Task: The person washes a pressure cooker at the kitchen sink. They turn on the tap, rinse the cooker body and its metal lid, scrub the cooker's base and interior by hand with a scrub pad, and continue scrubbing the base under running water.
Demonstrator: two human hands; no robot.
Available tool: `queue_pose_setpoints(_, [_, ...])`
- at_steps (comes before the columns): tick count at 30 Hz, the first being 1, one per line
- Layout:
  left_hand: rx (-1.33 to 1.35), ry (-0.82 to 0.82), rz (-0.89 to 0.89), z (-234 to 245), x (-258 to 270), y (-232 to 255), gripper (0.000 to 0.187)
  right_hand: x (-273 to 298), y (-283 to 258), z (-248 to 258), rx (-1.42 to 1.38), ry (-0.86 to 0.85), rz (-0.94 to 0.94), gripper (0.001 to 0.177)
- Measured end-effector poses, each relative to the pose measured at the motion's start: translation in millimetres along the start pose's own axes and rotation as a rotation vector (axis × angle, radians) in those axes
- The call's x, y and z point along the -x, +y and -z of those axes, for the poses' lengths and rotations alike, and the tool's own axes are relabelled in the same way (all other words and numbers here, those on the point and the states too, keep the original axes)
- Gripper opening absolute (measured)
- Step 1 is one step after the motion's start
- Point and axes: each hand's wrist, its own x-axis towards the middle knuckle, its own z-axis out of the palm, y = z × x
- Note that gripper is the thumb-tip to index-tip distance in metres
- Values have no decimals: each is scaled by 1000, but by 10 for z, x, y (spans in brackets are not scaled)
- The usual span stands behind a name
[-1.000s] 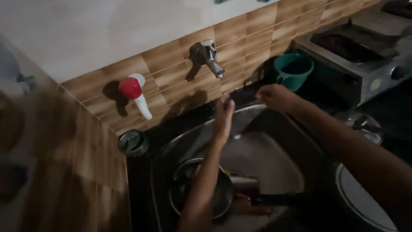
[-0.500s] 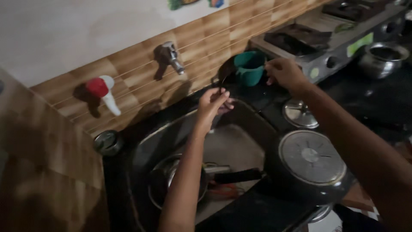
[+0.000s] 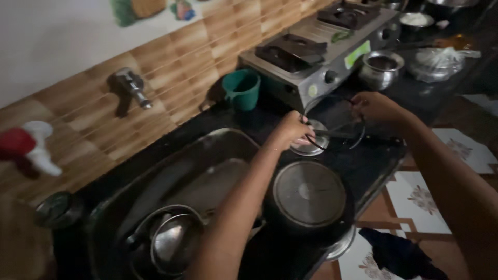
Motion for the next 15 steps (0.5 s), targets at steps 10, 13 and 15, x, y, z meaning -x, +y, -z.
queue_pose_setpoints(10, [-306, -45, 197, -1509, -1143, -612, 19, -54, 1451, 239, 152, 73, -63, 32])
queue_pose_setpoints(13, [-272, -82, 233, -1682, -1290, -783, 8, -140, 1751, 201, 178, 43, -140, 34])
queue_pose_setpoints(15, [-534, -113, 230, -1839, -1366, -847, 14, -201, 1926, 194, 231, 61, -122, 37])
